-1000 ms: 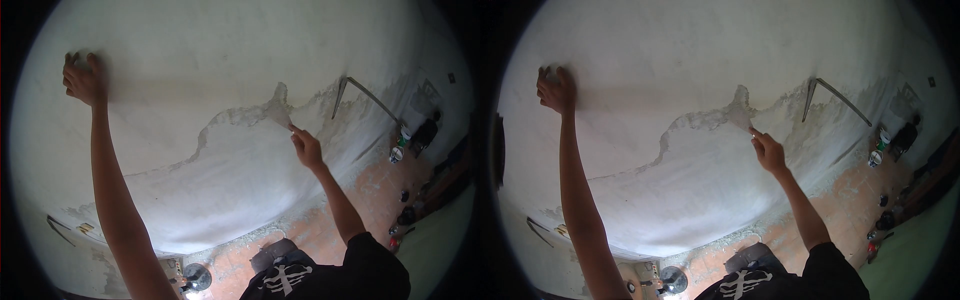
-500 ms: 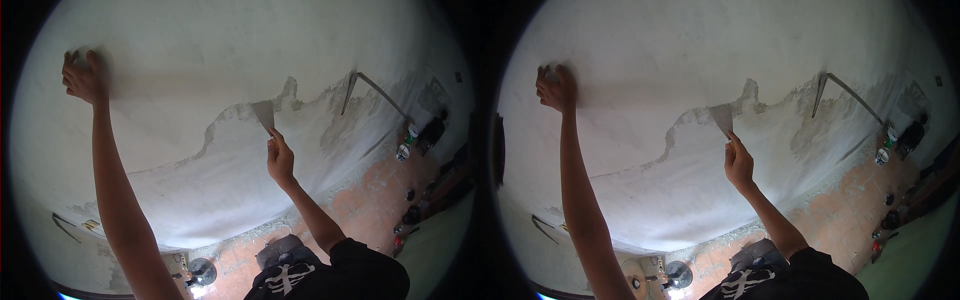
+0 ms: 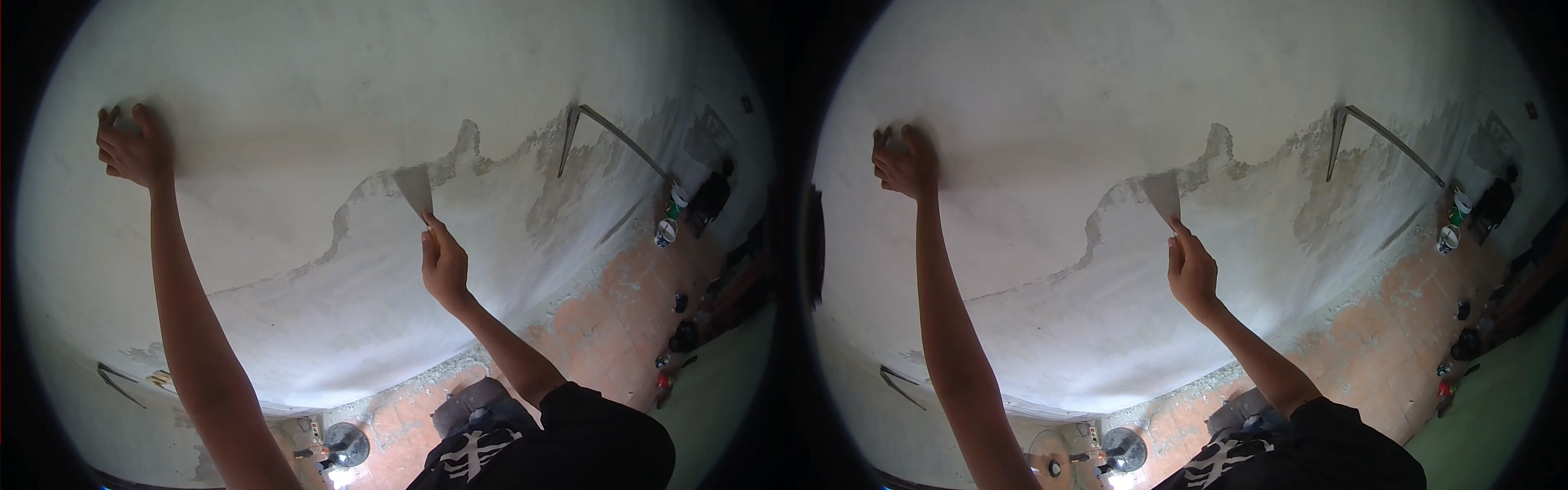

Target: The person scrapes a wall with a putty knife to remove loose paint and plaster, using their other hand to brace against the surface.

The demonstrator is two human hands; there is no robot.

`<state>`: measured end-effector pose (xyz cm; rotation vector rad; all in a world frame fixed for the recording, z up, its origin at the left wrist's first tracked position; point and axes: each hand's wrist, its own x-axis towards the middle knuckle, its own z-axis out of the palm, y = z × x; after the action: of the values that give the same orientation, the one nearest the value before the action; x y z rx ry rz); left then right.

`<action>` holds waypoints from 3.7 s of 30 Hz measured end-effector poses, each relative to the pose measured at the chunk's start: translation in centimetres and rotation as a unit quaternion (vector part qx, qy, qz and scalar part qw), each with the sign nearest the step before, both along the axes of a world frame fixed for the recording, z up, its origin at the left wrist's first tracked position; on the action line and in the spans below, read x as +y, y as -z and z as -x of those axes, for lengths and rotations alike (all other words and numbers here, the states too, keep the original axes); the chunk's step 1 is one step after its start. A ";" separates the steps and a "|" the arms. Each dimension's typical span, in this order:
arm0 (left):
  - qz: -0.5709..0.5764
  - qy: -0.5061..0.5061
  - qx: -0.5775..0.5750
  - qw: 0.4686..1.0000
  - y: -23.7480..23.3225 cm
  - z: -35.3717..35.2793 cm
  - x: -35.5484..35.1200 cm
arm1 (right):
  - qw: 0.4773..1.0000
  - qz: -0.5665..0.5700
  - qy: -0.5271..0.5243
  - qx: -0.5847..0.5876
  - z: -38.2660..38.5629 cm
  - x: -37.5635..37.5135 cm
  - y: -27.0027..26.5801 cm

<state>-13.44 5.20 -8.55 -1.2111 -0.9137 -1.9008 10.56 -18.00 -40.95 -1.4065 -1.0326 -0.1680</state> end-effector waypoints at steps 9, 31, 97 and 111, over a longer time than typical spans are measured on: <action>0.001 0.004 0.001 1.000 0.1 -0.1 -0.1 | 0.999 0.053 0.000 0.009 1.0 0.1 -0.4; -0.007 0.025 0.008 1.000 -0.1 0.0 0.1 | 0.987 0.055 -0.123 0.085 2.3 -0.3 -0.5; 0.532 0.641 -0.113 0.541 33.7 -22.8 -22.6 | 0.827 -0.006 -0.349 0.442 -6.7 1.6 -1.0; 0.540 0.651 -0.101 0.524 36.1 -21.8 -22.5 | 0.845 0.013 -0.354 0.401 -6.9 0.9 1.8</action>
<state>8.40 -17.31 -44.69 -3.1698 -1.6839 -2.5208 17.45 -17.14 -42.74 -0.8752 -0.7574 0.9148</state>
